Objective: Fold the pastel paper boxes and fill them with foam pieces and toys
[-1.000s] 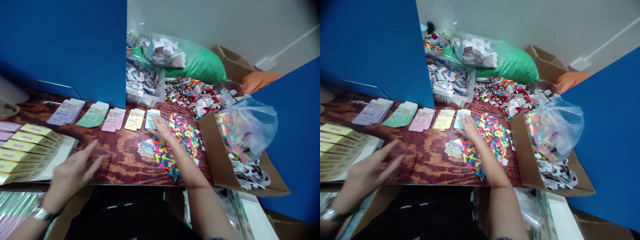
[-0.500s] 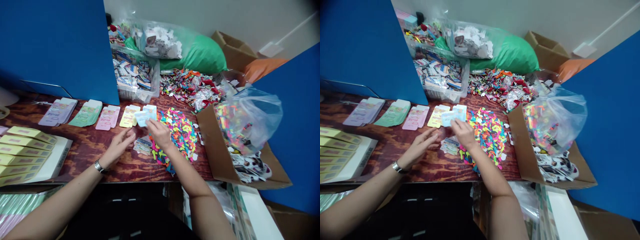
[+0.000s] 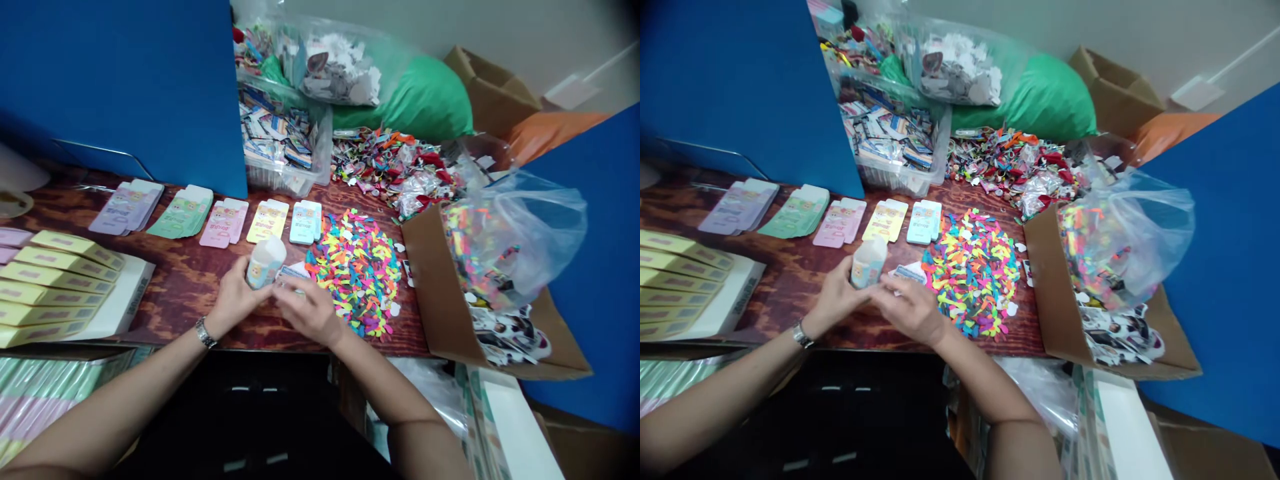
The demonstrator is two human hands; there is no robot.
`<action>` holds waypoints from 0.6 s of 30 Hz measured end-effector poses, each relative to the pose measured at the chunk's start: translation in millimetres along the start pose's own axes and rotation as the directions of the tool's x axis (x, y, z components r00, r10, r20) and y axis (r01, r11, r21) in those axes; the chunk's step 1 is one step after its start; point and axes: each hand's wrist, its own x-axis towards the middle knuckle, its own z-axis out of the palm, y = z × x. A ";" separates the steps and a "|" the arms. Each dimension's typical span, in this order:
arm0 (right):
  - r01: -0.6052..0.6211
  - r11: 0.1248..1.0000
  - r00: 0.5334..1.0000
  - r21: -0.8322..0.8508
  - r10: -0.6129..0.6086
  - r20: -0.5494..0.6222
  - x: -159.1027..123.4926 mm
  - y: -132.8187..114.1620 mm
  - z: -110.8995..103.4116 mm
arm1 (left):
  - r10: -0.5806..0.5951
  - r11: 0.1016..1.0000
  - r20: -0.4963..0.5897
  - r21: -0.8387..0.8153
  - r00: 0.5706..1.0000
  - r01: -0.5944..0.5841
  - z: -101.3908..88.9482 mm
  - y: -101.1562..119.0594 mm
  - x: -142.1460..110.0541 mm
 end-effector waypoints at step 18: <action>-0.732 0.384 0.608 0.563 0.740 0.288 16.8 -16.7 9.6 | 0.576 0.697 0.135 0.433 0.806 -0.571 -6.7 -20.6 -23.5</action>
